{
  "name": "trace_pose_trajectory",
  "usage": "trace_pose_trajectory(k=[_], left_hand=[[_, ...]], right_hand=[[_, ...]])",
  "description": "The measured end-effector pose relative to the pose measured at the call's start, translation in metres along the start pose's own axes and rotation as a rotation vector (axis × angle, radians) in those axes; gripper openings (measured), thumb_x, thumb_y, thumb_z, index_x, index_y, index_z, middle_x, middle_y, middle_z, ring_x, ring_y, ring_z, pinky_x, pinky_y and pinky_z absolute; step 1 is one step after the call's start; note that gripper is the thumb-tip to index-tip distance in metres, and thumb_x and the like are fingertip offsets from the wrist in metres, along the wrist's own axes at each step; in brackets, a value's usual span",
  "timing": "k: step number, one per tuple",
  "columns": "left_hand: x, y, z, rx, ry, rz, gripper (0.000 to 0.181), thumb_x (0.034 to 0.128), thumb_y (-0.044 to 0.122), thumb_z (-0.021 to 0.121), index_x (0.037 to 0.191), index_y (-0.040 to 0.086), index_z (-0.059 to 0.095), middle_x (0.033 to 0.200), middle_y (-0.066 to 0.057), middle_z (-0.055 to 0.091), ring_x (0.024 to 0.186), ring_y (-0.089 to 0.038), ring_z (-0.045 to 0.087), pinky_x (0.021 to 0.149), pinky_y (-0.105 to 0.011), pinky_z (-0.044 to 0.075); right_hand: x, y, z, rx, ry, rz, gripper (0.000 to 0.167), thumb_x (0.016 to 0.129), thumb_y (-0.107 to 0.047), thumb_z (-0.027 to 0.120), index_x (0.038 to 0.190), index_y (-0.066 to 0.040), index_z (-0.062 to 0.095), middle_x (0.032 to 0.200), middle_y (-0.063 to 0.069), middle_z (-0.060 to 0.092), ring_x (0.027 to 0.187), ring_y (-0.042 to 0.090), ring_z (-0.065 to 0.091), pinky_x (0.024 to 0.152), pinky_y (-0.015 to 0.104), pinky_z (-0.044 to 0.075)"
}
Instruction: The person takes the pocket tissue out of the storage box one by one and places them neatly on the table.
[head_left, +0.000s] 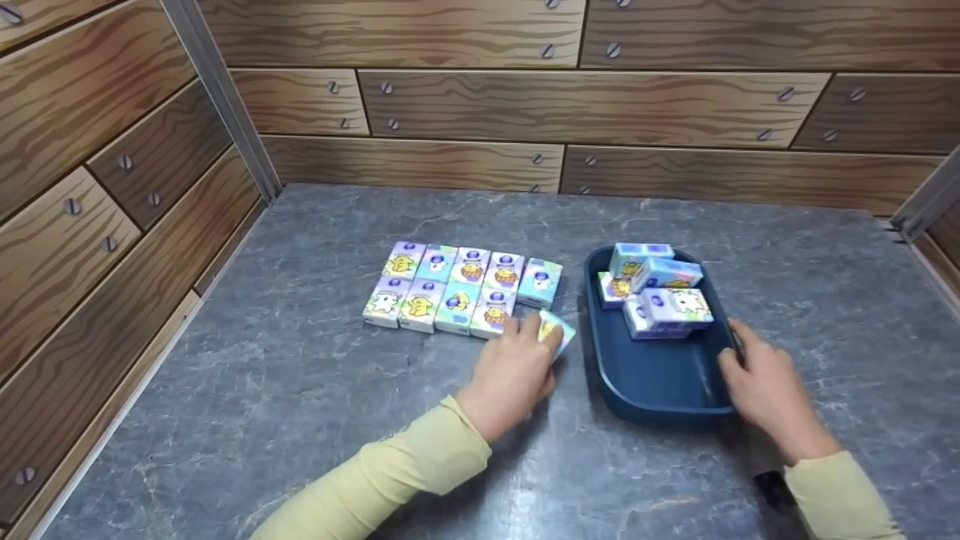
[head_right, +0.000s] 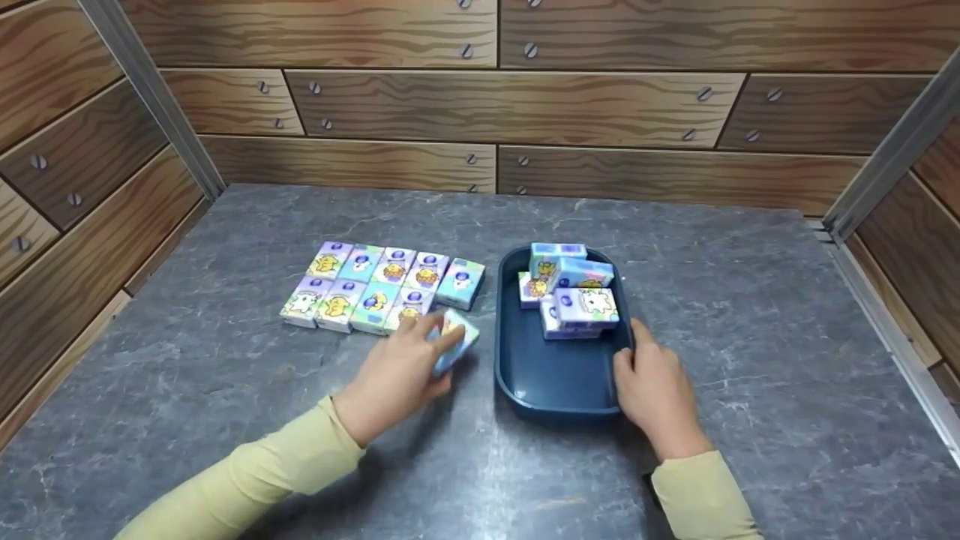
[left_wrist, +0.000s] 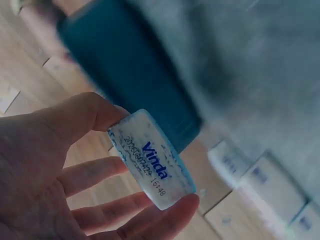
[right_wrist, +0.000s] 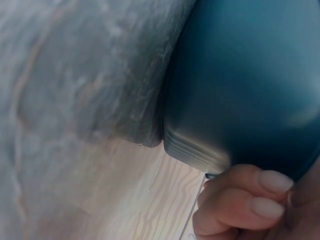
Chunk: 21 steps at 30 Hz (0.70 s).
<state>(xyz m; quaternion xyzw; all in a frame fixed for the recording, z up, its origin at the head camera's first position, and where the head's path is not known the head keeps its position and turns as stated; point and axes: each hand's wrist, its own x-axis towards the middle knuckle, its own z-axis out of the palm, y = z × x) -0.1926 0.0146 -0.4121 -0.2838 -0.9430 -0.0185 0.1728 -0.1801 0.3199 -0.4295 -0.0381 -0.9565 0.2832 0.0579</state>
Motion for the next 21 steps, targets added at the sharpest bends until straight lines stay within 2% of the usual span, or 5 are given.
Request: trace_pose_trajectory(k=[5,9,13,17,21], left_hand=[[-0.006,0.005,0.021,0.069,-0.004,0.049,0.041,0.0798,0.030,0.072,0.117,0.013,0.066,0.107,-0.012,0.060,0.083,-0.026,0.060,0.046,-0.034,0.051],[-0.009,0.005,0.029,0.155,0.015,0.092,0.034,0.0847,0.030,0.068,0.113,0.010,0.067,0.099,-0.010,0.060,0.077,-0.022,0.059,0.045,-0.032,0.050],[-0.010,0.006,0.028,0.244,0.026,0.148,0.032,0.0895,0.020,0.060,0.118,0.005,0.066,0.105,-0.014,0.062,0.081,-0.023,0.061,0.050,-0.030,0.052],[-0.008,0.010,0.025,0.337,-0.038,0.198,0.032,0.0944,0.014,0.052,0.120,-0.001,0.063,0.109,-0.017,0.062,0.084,-0.024,0.061,0.056,-0.028,0.054],[-0.003,0.012,0.024,0.386,-0.081,0.219,0.027,0.0962,0.012,0.050,0.115,0.000,0.065,0.099,-0.011,0.063,0.082,-0.020,0.058,0.064,-0.026,0.052]], right_hand=[[0.002,0.000,-0.001,0.003,-0.011,0.004,0.052,0.099,-0.016,0.036,0.143,0.010,0.029,0.131,0.041,0.039,0.115,0.055,0.045,0.092,0.065,0.037],[0.002,0.000,-0.001,0.005,-0.016,0.005,0.053,0.099,-0.016,0.036,0.144,0.010,0.028,0.132,0.041,0.039,0.116,0.054,0.045,0.093,0.065,0.037],[0.002,0.000,-0.003,0.007,-0.010,-0.003,0.052,0.099,-0.016,0.037,0.144,0.010,0.029,0.132,0.041,0.039,0.115,0.053,0.045,0.092,0.064,0.037],[0.002,0.001,-0.002,0.012,-0.010,-0.001,0.052,0.099,-0.015,0.037,0.144,0.009,0.029,0.131,0.041,0.040,0.115,0.052,0.046,0.092,0.064,0.037],[0.001,0.001,-0.002,0.015,-0.001,-0.004,0.051,0.098,-0.014,0.038,0.143,0.009,0.031,0.130,0.040,0.042,0.113,0.051,0.048,0.091,0.063,0.038]])
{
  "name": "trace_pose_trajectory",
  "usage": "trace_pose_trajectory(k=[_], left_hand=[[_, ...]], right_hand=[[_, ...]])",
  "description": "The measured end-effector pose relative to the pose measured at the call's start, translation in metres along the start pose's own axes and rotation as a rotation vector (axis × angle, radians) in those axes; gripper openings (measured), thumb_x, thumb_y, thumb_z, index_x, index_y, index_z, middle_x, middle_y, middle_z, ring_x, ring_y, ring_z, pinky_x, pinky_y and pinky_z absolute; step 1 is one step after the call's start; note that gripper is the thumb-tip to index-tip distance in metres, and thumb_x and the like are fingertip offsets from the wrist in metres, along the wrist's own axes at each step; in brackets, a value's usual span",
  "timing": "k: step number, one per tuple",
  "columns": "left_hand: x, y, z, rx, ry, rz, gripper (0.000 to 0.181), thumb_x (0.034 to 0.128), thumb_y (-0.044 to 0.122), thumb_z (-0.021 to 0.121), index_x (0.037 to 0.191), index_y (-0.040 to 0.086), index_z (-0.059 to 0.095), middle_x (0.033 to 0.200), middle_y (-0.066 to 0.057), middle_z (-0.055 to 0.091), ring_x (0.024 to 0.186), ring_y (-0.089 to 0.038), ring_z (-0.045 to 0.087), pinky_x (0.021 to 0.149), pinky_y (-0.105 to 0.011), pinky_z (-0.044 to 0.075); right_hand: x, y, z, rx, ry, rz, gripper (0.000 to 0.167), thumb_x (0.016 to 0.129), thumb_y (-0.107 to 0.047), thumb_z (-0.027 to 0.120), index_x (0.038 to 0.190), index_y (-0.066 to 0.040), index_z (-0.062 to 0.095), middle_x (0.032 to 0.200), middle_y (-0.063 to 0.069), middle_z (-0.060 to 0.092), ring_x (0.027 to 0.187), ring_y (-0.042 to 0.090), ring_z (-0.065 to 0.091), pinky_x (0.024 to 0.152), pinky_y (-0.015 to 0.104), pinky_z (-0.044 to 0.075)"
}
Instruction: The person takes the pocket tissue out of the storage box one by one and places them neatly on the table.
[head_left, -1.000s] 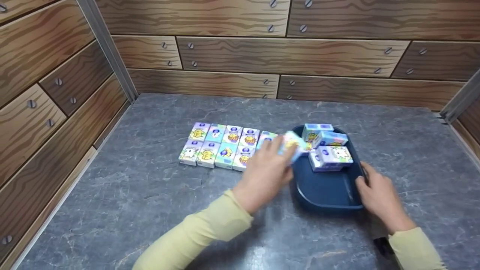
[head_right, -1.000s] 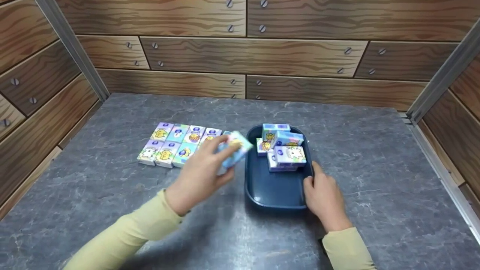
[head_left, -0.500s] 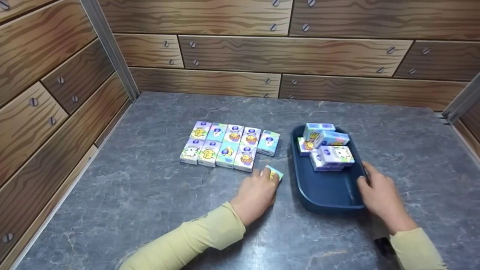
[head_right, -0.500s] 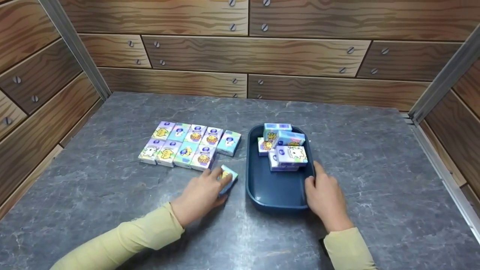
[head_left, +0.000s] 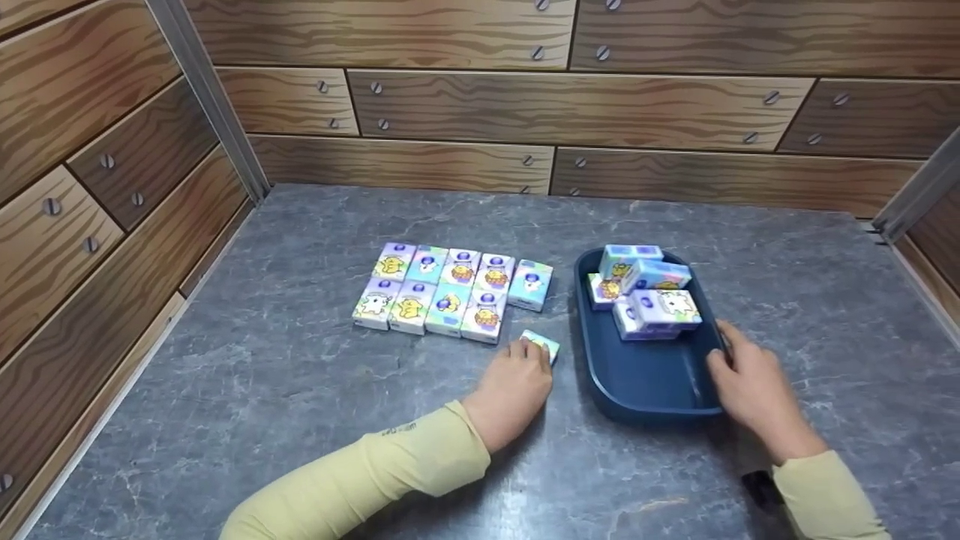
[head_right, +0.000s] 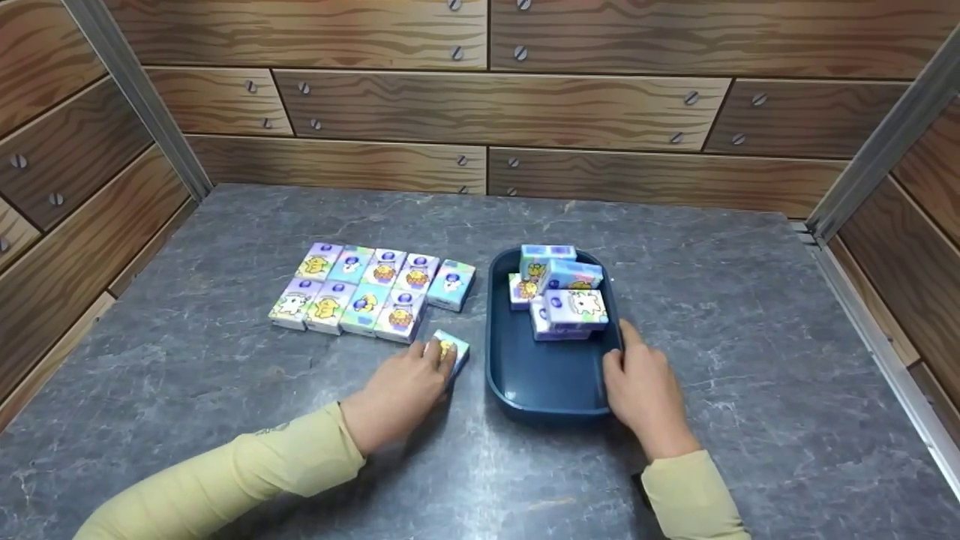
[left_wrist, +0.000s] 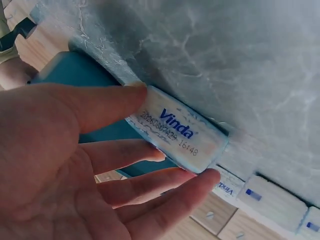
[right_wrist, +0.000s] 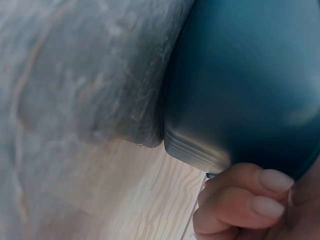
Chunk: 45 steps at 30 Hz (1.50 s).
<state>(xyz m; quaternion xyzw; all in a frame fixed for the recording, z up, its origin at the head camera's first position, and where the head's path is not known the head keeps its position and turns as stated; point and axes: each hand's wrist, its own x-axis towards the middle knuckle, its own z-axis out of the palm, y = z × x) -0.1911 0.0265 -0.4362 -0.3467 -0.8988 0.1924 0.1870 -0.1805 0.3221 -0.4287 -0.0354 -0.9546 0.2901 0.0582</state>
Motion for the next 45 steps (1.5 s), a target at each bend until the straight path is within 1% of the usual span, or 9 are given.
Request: trace_pose_trajectory(k=[4,7,10,14,19,22,33,41,45], left_hand=[[0.009,-0.006,0.002,0.001,0.017,-0.007,0.025,0.0954,0.012,0.049,0.109,0.005,0.069,0.089,-0.006,0.063,0.083,-0.021,0.055,0.075,-0.032,0.047],[0.015,-0.012,0.007,-0.030,0.016,-0.038,0.026,0.0952,0.018,0.052,0.111,0.009,0.069,0.095,-0.006,0.065,0.095,-0.027,0.056,0.088,-0.044,0.045],[0.021,-0.019,0.013,-0.112,-0.045,-0.082,0.032,0.0943,0.029,0.056,0.120,0.012,0.066,0.109,-0.008,0.063,0.112,-0.034,0.052,0.096,-0.059,0.039],[0.027,-0.028,0.022,-0.240,-0.139,-0.122,0.046,0.0909,0.041,0.061,0.130,0.016,0.059,0.124,-0.013,0.054,0.124,-0.038,0.043,0.094,-0.067,0.036],[0.029,-0.037,0.032,-0.366,-0.174,-0.151,0.048,0.0893,0.048,0.060,0.128,0.021,0.054,0.140,-0.020,0.041,0.130,-0.043,0.036,0.091,-0.068,0.038],[0.029,-0.040,0.034,-0.395,-0.180,-0.158,0.046,0.0904,0.048,0.058,0.126,0.020,0.052,0.144,-0.024,0.037,0.131,-0.044,0.036,0.090,-0.068,0.039],[0.037,-0.043,0.036,-0.375,-0.175,-0.170,0.046,0.0906,0.050,0.055,0.125,0.020,0.051,0.138,-0.021,0.044,0.129,-0.040,0.039,0.089,-0.066,0.041],[0.036,-0.043,0.035,-0.339,-0.161,-0.168,0.048,0.0905,0.052,0.056,0.127,0.021,0.050,0.135,-0.019,0.047,0.126,-0.038,0.042,0.089,-0.064,0.042],[0.036,-0.045,0.034,-0.370,-0.167,-0.163,0.050,0.0913,0.051,0.056,0.130,0.020,0.049,0.132,-0.018,0.047,0.124,-0.037,0.043,0.092,-0.063,0.040]], right_hand=[[0.000,0.000,-0.001,0.001,0.028,-0.019,0.050,0.097,-0.012,0.039,0.142,0.009,0.034,0.128,0.040,0.045,0.110,0.051,0.051,0.090,0.063,0.039],[-0.001,-0.001,-0.001,0.001,0.033,-0.023,0.049,0.097,-0.012,0.039,0.142,0.009,0.034,0.127,0.039,0.046,0.109,0.051,0.051,0.089,0.063,0.040],[-0.001,-0.001,-0.001,-0.002,0.030,-0.021,0.050,0.097,-0.013,0.038,0.142,0.009,0.034,0.126,0.039,0.047,0.109,0.051,0.051,0.088,0.063,0.040],[-0.001,-0.001,-0.001,-0.004,0.024,-0.010,0.050,0.098,-0.014,0.038,0.142,0.009,0.033,0.127,0.038,0.047,0.112,0.051,0.049,0.090,0.063,0.039],[0.000,-0.002,0.000,-0.009,0.011,0.009,0.051,0.098,-0.014,0.037,0.143,0.009,0.031,0.130,0.039,0.043,0.115,0.052,0.047,0.092,0.063,0.038],[-0.001,-0.002,0.001,-0.004,0.002,0.012,0.051,0.098,-0.014,0.037,0.143,0.009,0.031,0.131,0.039,0.042,0.116,0.051,0.047,0.093,0.063,0.038],[-0.001,-0.002,-0.001,-0.002,-0.001,0.007,0.052,0.098,-0.014,0.038,0.143,0.010,0.030,0.130,0.040,0.042,0.112,0.051,0.049,0.092,0.063,0.038],[-0.001,0.000,0.000,-0.001,0.006,0.006,0.051,0.098,-0.014,0.037,0.143,0.009,0.031,0.131,0.039,0.043,0.114,0.051,0.048,0.092,0.063,0.038],[0.000,-0.001,0.000,-0.001,0.005,0.001,0.052,0.098,-0.014,0.038,0.143,0.009,0.030,0.132,0.039,0.041,0.115,0.052,0.046,0.093,0.063,0.037]])
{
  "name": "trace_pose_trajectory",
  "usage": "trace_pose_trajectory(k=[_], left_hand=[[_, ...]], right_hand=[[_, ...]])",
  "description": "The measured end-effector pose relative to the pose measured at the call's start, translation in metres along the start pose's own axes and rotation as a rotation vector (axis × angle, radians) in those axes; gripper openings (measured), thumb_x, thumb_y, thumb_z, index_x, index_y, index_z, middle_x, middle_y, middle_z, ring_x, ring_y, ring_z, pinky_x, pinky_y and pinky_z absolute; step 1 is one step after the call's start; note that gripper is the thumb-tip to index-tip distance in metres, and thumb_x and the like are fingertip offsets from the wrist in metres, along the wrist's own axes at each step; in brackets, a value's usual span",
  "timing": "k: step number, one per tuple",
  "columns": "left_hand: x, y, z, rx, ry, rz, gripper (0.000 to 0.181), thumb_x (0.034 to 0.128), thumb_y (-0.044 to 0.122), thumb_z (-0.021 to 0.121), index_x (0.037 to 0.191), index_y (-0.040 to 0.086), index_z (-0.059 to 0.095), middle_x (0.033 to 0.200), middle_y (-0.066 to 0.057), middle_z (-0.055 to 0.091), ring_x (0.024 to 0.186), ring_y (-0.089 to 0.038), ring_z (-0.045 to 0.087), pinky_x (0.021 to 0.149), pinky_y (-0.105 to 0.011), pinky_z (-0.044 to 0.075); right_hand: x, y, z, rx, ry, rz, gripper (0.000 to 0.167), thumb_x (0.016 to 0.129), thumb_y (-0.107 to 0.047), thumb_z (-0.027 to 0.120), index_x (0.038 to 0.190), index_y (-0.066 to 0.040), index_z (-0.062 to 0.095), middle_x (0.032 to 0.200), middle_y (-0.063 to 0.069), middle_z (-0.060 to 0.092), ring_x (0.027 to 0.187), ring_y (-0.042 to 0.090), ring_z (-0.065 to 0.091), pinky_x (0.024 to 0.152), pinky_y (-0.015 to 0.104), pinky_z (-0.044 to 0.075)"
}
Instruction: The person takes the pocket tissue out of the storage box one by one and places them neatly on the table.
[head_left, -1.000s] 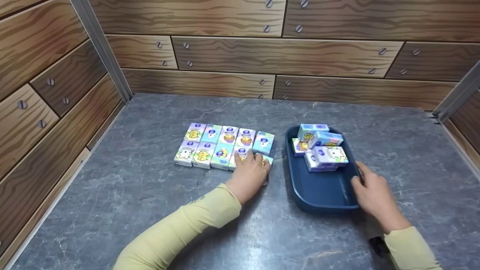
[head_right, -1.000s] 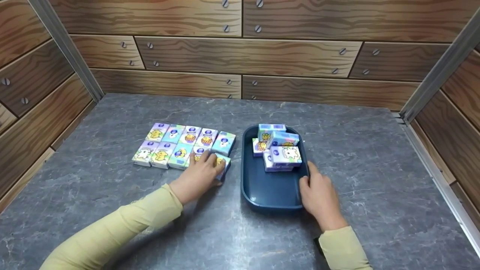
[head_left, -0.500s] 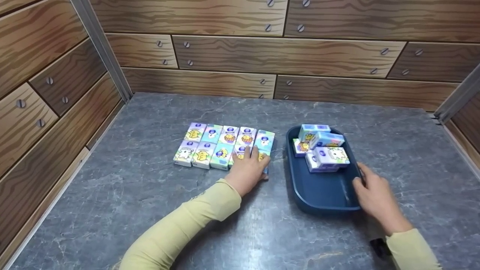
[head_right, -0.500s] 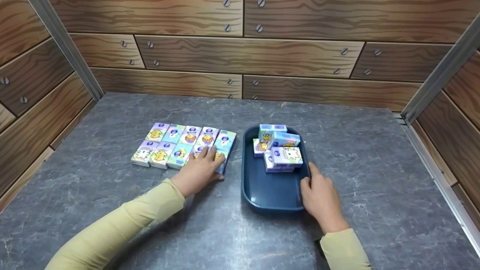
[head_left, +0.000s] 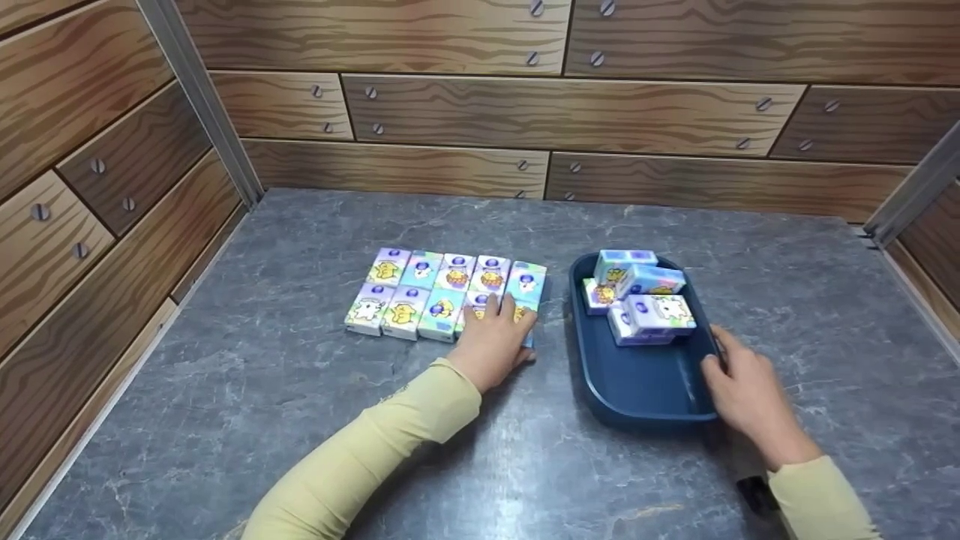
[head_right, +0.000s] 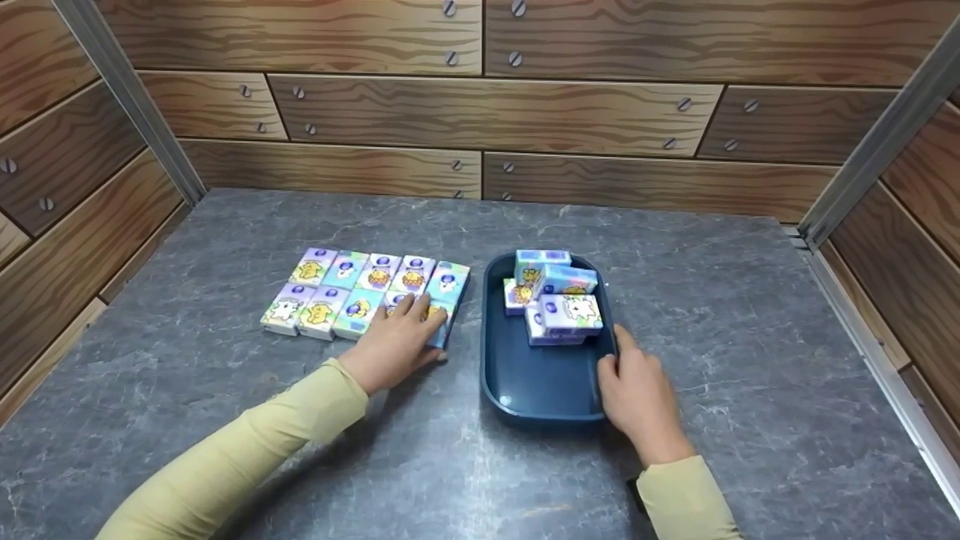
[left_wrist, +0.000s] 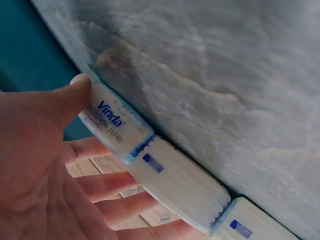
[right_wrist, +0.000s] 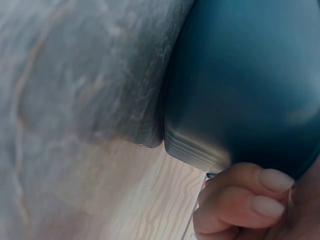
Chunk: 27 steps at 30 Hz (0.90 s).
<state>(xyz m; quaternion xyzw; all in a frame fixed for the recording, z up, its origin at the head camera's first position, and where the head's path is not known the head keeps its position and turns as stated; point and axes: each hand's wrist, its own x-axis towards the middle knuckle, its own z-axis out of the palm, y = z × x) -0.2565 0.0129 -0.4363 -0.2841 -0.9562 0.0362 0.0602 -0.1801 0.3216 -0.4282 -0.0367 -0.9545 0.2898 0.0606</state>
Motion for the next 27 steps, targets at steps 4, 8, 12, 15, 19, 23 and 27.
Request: trace_pose_trajectory(k=[4,8,12,15,19,23,27], left_hand=[[0.001,0.002,-0.004,-0.039,0.002,-0.005,0.052,0.0925,0.052,0.054,0.132,0.017,0.049,0.128,-0.016,0.049,0.121,-0.037,0.044,0.097,-0.062,0.035],[0.007,0.010,-0.013,-0.080,0.022,-0.015,0.051,0.0976,0.047,0.046,0.137,0.015,0.046,0.133,-0.015,0.049,0.122,-0.036,0.045,0.101,-0.061,0.032],[0.020,0.025,-0.029,-0.128,0.062,0.007,0.053,0.1005,0.046,0.038,0.143,0.014,0.038,0.136,-0.013,0.047,0.125,-0.034,0.044,0.105,-0.057,0.030],[0.032,0.039,-0.041,-0.162,0.092,0.059,0.058,0.0998,0.048,0.036,0.145,0.013,0.035,0.136,-0.012,0.047,0.126,-0.032,0.044,0.106,-0.055,0.030],[0.048,0.061,-0.056,-0.192,0.074,0.154,0.059,0.0981,0.048,0.042,0.146,0.015,0.035,0.139,-0.009,0.045,0.129,-0.028,0.041,0.108,-0.051,0.028],[0.064,0.082,-0.066,-0.172,0.006,0.245,0.055,0.0984,0.043,0.046,0.146,0.018,0.036,0.141,-0.006,0.043,0.131,-0.025,0.039,0.109,-0.049,0.028],[0.078,0.096,-0.072,-0.147,-0.043,0.319,0.049,0.0987,0.036,0.048,0.143,0.018,0.041,0.136,-0.003,0.048,0.124,-0.020,0.047,0.105,-0.040,0.037]], right_hand=[[-0.001,0.001,-0.001,0.006,0.003,-0.007,0.051,0.098,-0.014,0.038,0.143,0.010,0.031,0.132,0.039,0.042,0.115,0.052,0.047,0.092,0.063,0.038],[-0.001,0.002,-0.004,0.003,0.012,-0.015,0.051,0.097,-0.012,0.038,0.142,0.011,0.031,0.131,0.040,0.042,0.114,0.053,0.048,0.092,0.064,0.038],[-0.001,0.003,-0.008,-0.009,0.008,-0.005,0.051,0.098,-0.013,0.038,0.143,0.011,0.030,0.131,0.041,0.041,0.115,0.054,0.046,0.093,0.064,0.037],[-0.002,0.004,-0.009,-0.010,0.013,-0.008,0.051,0.097,-0.013,0.038,0.142,0.011,0.031,0.131,0.041,0.041,0.115,0.054,0.046,0.093,0.064,0.037],[-0.002,0.004,-0.009,-0.005,0.019,-0.015,0.051,0.097,-0.012,0.038,0.142,0.012,0.031,0.130,0.041,0.041,0.115,0.054,0.046,0.094,0.064,0.037],[-0.002,0.003,-0.005,-0.001,0.029,-0.025,0.050,0.097,-0.011,0.038,0.141,0.012,0.032,0.128,0.040,0.044,0.112,0.052,0.049,0.092,0.063,0.039],[-0.001,0.002,0.000,0.013,0.049,-0.046,0.049,0.096,-0.010,0.039,0.140,0.011,0.036,0.122,0.037,0.051,0.103,0.046,0.057,0.086,0.060,0.044]])
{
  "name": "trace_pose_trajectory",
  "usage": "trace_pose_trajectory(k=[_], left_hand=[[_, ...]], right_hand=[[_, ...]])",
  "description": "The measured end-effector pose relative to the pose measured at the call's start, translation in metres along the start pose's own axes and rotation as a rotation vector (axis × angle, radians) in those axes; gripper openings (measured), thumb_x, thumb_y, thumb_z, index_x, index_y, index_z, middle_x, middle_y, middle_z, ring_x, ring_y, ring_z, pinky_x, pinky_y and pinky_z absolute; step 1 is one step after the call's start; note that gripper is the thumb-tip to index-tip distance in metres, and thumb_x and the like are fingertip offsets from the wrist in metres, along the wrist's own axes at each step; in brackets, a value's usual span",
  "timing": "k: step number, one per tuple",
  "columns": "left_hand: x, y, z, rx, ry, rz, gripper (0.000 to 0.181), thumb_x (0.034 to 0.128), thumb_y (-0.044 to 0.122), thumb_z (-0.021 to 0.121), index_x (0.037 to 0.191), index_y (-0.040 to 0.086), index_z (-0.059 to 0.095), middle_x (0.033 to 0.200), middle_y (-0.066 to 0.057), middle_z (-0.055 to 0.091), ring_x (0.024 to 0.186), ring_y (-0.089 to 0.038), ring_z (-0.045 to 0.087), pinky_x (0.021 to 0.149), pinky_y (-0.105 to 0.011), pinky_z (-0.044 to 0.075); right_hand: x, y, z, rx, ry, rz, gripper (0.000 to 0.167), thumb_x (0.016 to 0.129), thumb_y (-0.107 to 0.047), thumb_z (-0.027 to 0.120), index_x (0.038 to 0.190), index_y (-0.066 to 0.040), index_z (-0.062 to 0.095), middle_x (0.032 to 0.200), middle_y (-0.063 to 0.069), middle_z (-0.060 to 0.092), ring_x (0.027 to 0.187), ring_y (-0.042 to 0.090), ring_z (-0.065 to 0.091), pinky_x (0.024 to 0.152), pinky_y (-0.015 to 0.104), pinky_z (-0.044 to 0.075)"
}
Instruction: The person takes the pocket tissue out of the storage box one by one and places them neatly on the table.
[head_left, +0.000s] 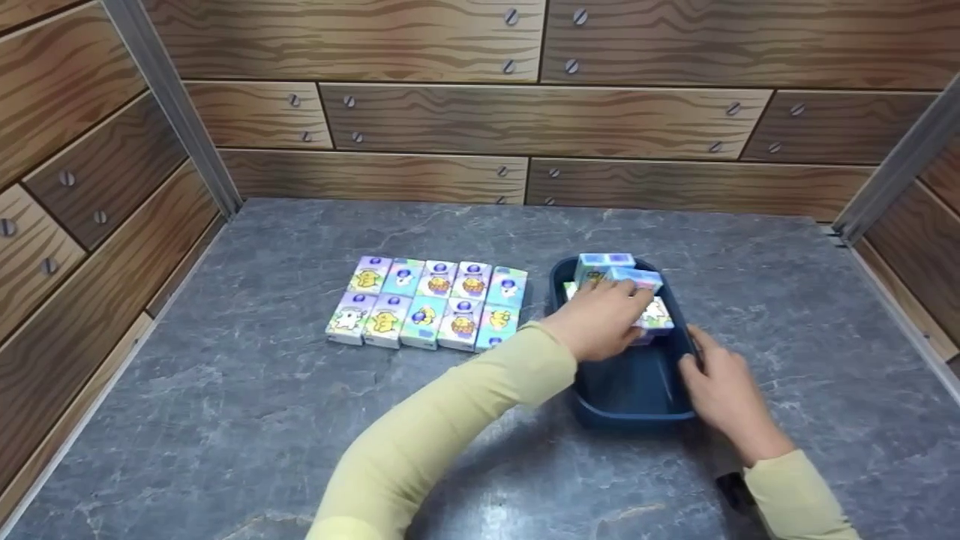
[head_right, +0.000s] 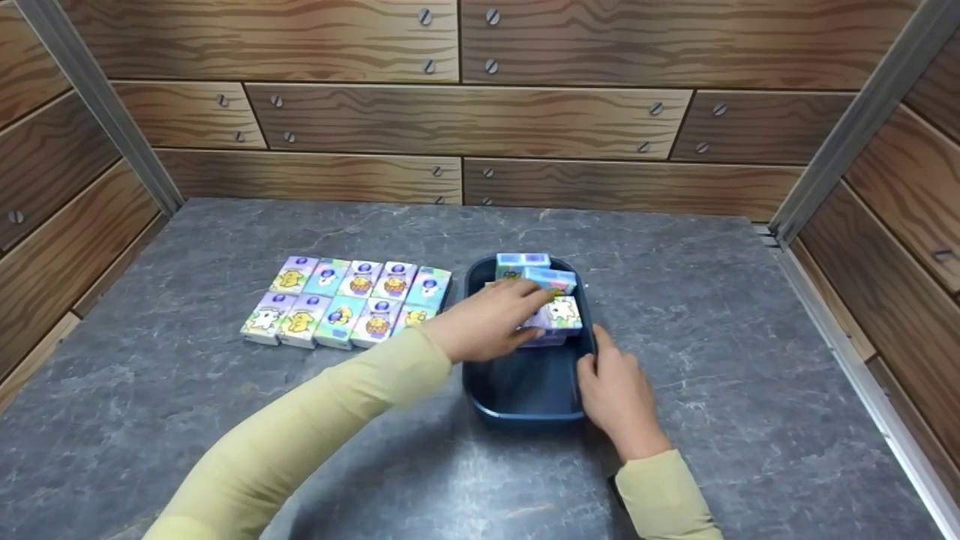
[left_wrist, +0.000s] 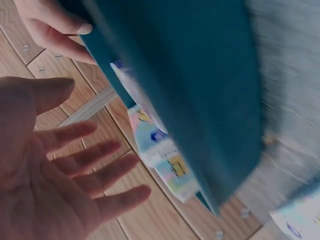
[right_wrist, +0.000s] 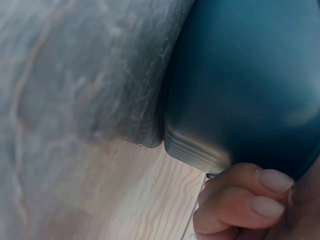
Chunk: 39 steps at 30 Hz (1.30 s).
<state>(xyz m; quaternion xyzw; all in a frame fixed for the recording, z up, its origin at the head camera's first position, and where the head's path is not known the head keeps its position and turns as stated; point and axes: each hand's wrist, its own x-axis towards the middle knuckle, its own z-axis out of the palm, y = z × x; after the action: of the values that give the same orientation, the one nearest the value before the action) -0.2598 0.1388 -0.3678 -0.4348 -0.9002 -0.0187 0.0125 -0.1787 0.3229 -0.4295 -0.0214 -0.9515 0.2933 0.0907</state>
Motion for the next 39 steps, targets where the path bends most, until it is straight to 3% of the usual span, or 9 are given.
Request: trace_pose_trajectory(k=[5,8,12,17,23,27,39], left_hand=[[0.015,0.002,0.000,-0.069,-0.107,0.016,0.047,0.0962,0.024,0.055,0.142,0.020,0.044,0.145,0.001,0.041,0.124,-0.014,0.047,0.102,-0.037,0.040],[0.018,0.002,0.003,-0.115,-0.180,-0.018,0.054,0.0921,0.019,0.061,0.143,0.024,0.044,0.150,0.004,0.034,0.128,-0.013,0.043,0.106,-0.040,0.035],[0.015,0.001,0.008,-0.124,-0.218,-0.067,0.060,0.0868,0.020,0.069,0.142,0.028,0.047,0.150,0.004,0.033,0.128,-0.015,0.043,0.109,-0.039,0.030],[0.011,0.003,0.010,-0.096,-0.184,-0.083,0.060,0.0853,0.027,0.072,0.140,0.028,0.048,0.142,-0.001,0.037,0.121,-0.019,0.046,0.101,-0.034,0.040],[0.009,0.007,0.013,-0.075,-0.126,-0.105,0.046,0.0962,0.017,0.057,0.140,0.030,0.048,0.138,-0.006,0.040,0.117,-0.020,0.048,0.090,-0.031,0.049],[0.009,0.007,0.016,-0.067,-0.095,-0.111,0.044,0.0983,0.015,0.052,0.139,0.030,0.050,0.137,-0.007,0.041,0.118,-0.020,0.048,0.089,-0.030,0.050],[0.005,0.010,0.016,-0.079,-0.029,-0.068,0.043,0.0884,0.018,0.068,0.129,0.028,0.060,0.133,-0.003,0.044,0.119,-0.022,0.042,0.085,-0.027,0.050]], right_hand=[[0.000,-0.001,0.001,0.011,-0.002,0.003,0.048,0.097,-0.010,0.040,0.140,0.010,0.036,0.120,0.036,0.053,0.099,0.042,0.059,0.084,0.058,0.046],[0.000,-0.001,-0.001,0.009,-0.008,0.013,0.048,0.097,-0.011,0.040,0.141,0.009,0.036,0.123,0.037,0.052,0.101,0.043,0.058,0.085,0.058,0.045],[0.000,-0.001,-0.002,-0.003,-0.007,0.013,0.048,0.097,-0.011,0.039,0.141,0.009,0.036,0.124,0.036,0.051,0.104,0.045,0.057,0.087,0.059,0.044],[0.000,-0.001,-0.002,0.003,-0.002,0.008,0.048,0.097,-0.011,0.039,0.140,0.009,0.036,0.123,0.036,0.052,0.103,0.045,0.058,0.086,0.059,0.045],[0.000,-0.003,-0.001,0.014,-0.025,0.030,0.049,0.098,-0.011,0.037,0.142,0.009,0.034,0.127,0.036,0.049,0.108,0.045,0.056,0.088,0.060,0.044],[0.000,-0.004,-0.002,0.008,-0.026,0.032,0.049,0.098,-0.012,0.036,0.142,0.010,0.034,0.127,0.036,0.049,0.108,0.045,0.055,0.088,0.060,0.044],[-0.001,-0.004,-0.002,0.019,-0.030,0.032,0.050,0.098,-0.012,0.036,0.143,0.009,0.032,0.126,0.037,0.049,0.104,0.045,0.057,0.086,0.059,0.045]])
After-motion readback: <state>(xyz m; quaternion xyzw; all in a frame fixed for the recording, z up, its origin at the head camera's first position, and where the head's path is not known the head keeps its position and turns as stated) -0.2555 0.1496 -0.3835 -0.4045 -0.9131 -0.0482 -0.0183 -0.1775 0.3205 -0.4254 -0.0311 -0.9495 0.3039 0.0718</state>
